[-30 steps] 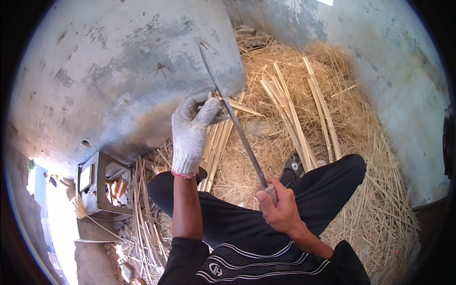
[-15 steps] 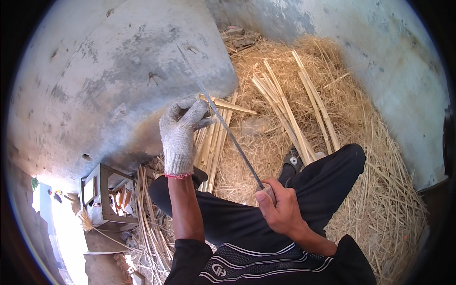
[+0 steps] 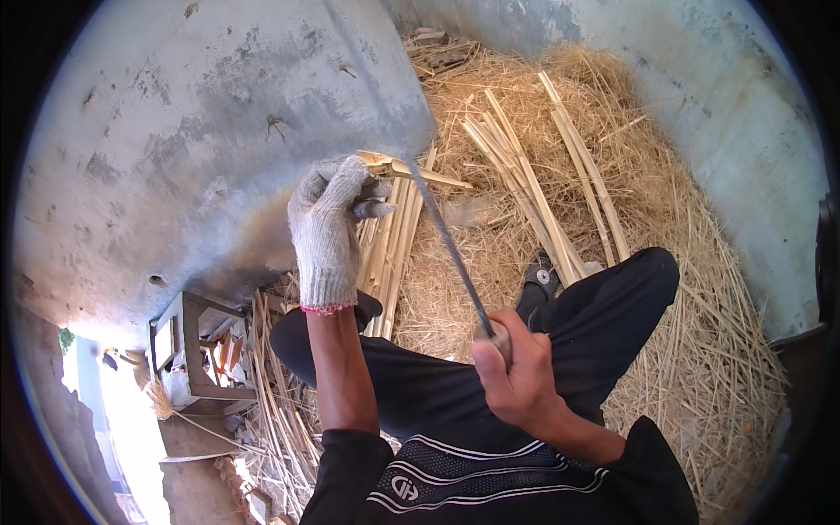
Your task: The person sits on a straw-covered floor and uses a machete to split long bamboo poles into thin strips. They hold the bamboo with a gloved left hand and repeatedly strike it with the machete in their right hand, separating the material into smaller pieces.
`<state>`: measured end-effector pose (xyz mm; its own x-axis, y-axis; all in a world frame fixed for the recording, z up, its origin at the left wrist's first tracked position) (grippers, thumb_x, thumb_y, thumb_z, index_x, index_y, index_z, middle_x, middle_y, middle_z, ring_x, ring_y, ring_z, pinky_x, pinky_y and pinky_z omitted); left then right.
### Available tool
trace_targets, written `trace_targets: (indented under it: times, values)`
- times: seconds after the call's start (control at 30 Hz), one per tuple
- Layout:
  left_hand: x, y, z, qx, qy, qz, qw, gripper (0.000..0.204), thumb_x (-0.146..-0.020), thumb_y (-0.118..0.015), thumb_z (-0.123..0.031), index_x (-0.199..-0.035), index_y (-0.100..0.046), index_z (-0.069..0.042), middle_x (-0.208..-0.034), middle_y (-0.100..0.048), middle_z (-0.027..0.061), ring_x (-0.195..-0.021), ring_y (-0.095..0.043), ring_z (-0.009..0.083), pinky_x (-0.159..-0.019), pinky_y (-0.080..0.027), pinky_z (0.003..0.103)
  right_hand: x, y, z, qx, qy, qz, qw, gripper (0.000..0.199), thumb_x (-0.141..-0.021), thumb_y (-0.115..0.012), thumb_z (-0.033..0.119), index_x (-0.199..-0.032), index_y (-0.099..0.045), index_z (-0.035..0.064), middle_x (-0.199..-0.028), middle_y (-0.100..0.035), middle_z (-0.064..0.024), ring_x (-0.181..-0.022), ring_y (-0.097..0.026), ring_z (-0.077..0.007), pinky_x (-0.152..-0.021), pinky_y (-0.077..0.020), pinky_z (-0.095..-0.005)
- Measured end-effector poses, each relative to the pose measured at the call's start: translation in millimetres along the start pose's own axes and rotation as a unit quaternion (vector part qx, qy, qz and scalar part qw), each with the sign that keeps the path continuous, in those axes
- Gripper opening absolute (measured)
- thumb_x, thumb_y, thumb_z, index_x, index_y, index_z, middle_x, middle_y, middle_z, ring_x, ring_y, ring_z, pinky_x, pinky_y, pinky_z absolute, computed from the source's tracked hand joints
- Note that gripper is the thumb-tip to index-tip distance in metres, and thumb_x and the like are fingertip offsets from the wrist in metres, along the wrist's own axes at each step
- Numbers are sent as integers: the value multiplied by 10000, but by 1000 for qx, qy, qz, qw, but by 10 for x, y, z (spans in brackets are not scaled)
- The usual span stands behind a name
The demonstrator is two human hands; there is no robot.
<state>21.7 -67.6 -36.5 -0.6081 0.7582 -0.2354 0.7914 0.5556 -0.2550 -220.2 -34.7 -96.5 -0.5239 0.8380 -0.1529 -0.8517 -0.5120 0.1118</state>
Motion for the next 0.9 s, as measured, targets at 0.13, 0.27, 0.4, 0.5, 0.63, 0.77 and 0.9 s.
trace_targets:
  times: [0.13, 0.27, 0.4, 0.5, 0.63, 0.77, 0.9]
  values:
    - [-21, 6, 33, -29, -13, 2, 999, 124, -912, -629, -99, -918, -610, 24, -835, -664, 138, -680, -663, 195, -582, -571, 291, -57, -121, -154, 21, -29, 1, 999, 345, -951, -606, 301, -814, -521, -4, -550, -534, -169, -495, -593, -349, -466, -416, -386]
    - [9, 92, 78, -19, 2, -7, 1000, 79, -921, -595, -78, -928, -607, 0, -843, -668, 126, -684, -652, 194, -598, -564, 308, -89, -136, -184, 8, -63, 26, 998, 353, -950, -606, 307, -813, -521, -6, -540, -520, -148, -480, -581, -315, -474, -412, -379]
    - [-16, 108, 85, 13, -9, -2, 1000, 87, -926, -608, -80, -918, -601, 6, -842, -663, 127, -702, -666, 198, -618, -584, 311, 2, -24, 28, -53, -31, 38, 997, 360, -952, -605, 313, -815, -520, -9, -518, -496, -124, -454, -559, -291, -460, -399, -375]
    - [-42, 106, 93, 29, -22, 15, 999, 102, -926, -623, -90, -893, -595, 2, -832, -663, 130, -697, -673, 203, -622, -592, 308, 29, -26, 135, -11, 53, -18, 998, 362, -957, -598, 313, -814, -516, -9, -507, -489, -122, -443, -555, -288, -446, -396, -382]
    - [-59, 95, 92, 16, -38, 22, 999, 120, -924, -627, -94, -878, -585, 9, -813, -660, 129, -694, -670, 190, -600, -585, 293, -133, -142, -196, 89, 1, -1, 996, 366, -958, -596, 316, -820, -505, -10, -504, -496, -125, -424, -550, -269, -438, -408, -382]
    - [-45, 210, 154, 11, -15, 8, 1000, 127, -930, -626, -104, -881, -590, 7, -787, -656, 118, -677, -657, 168, -565, -569, 272, -159, -190, -272, -28, -74, 44, 996, 396, -963, -585, 347, -818, -493, -10, -502, -479, -120, -411, -534, -218, -424, -400, -371]
    - [-53, 202, 210, 31, -9, 12, 999, 120, -938, -620, -114, -887, -603, -7, -781, -645, 95, -650, -636, 144, -546, -558, 258, -102, -130, -200, -165, -102, 89, 977, 409, -966, -576, 364, -830, -498, -13, -509, -478, -116, -400, -514, -188, -424, -404, -350]
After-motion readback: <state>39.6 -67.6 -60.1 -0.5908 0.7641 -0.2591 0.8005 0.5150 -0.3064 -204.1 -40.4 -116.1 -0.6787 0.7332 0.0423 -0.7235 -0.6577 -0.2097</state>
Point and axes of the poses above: each hand's wrist, its own x-axis away from the middle knuckle, its own y-axis out of the back of the hand, z = x × y, the point moved 7 cm from there along -x, towards the middle knuckle
